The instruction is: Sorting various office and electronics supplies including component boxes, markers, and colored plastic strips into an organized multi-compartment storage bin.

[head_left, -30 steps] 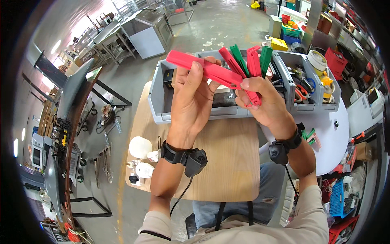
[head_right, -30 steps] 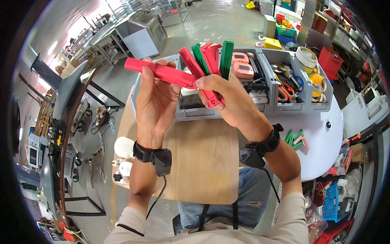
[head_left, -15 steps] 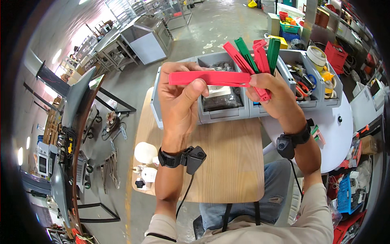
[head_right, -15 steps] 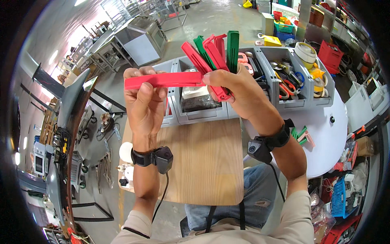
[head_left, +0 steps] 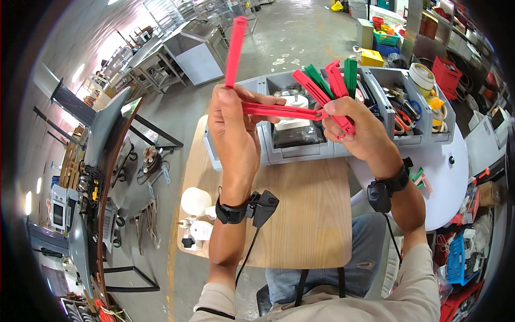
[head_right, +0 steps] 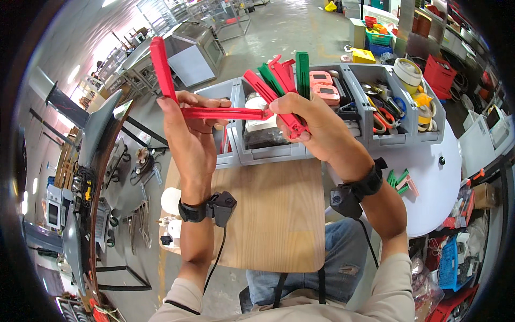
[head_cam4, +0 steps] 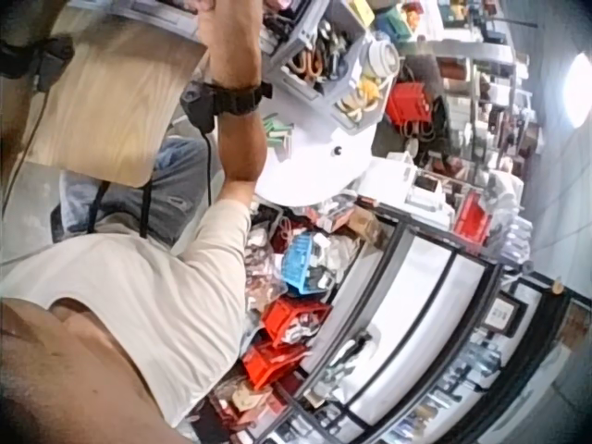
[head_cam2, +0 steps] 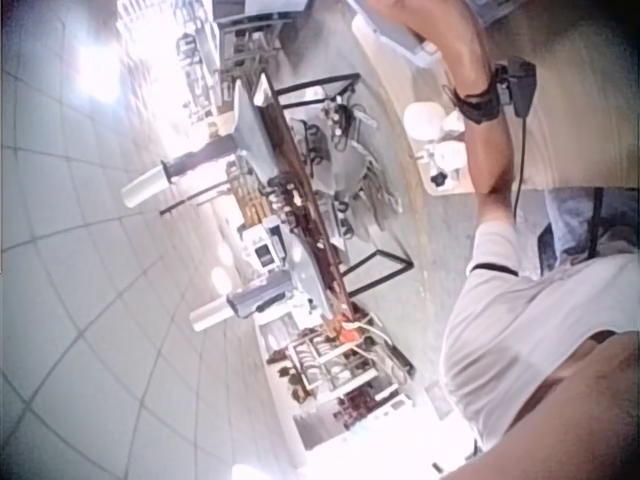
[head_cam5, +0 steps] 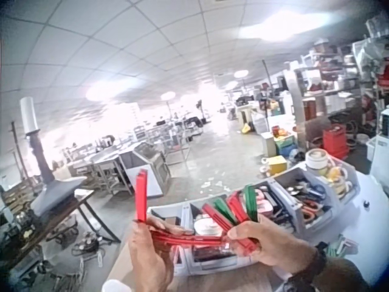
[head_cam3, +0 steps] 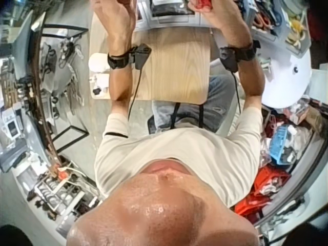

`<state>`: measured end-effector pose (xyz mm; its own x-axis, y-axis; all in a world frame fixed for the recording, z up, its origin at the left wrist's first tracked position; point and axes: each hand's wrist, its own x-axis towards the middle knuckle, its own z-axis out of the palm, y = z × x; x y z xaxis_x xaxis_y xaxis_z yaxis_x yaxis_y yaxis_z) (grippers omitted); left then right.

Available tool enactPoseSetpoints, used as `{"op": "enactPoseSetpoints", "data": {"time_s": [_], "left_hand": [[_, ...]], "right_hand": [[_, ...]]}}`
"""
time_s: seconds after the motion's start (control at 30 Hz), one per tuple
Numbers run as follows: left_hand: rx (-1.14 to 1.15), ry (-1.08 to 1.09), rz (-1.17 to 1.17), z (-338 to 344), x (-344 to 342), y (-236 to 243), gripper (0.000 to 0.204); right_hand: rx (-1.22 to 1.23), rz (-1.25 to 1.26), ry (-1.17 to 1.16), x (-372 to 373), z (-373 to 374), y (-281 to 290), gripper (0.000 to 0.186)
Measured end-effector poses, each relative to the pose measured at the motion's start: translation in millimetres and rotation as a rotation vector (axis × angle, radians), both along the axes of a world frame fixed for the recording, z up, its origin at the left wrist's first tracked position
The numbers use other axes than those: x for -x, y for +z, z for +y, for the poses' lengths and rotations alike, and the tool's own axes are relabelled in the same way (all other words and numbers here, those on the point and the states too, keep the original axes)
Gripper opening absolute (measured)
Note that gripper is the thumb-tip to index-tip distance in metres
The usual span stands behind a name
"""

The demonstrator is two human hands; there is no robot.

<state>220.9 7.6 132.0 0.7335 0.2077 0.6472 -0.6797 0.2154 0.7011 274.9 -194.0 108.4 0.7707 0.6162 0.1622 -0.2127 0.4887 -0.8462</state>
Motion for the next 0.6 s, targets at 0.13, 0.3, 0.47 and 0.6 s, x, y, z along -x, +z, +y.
{"op": "enactPoseSetpoints", "data": {"time_s": [0.13, 0.3, 0.47, 0.6], "left_hand": [[-0.05, 0.04, 0.099, -0.7, -2.5, -1.9, 0.052], [-0.08, 0.067, 0.125, -7.4, -1.4, 3.3, 0.041], [-0.127, 0.01, 0.212, -11.8, 0.8, 4.7, 0.029], [-0.128, 0.02, 0.196, -11.3, -0.7, 3.6, 0.027]], "right_hand": [[0.004, -0.089, -0.058, -1.8, -1.7, -6.7, 0.019], [0.042, -0.182, -0.094, -9.6, -9.3, -7.9, 0.017], [0.116, -0.155, -0.263, -7.3, -7.9, 7.3, 0.025], [0.081, -0.177, -0.261, -13.1, -7.5, 2.5, 0.02]]}}
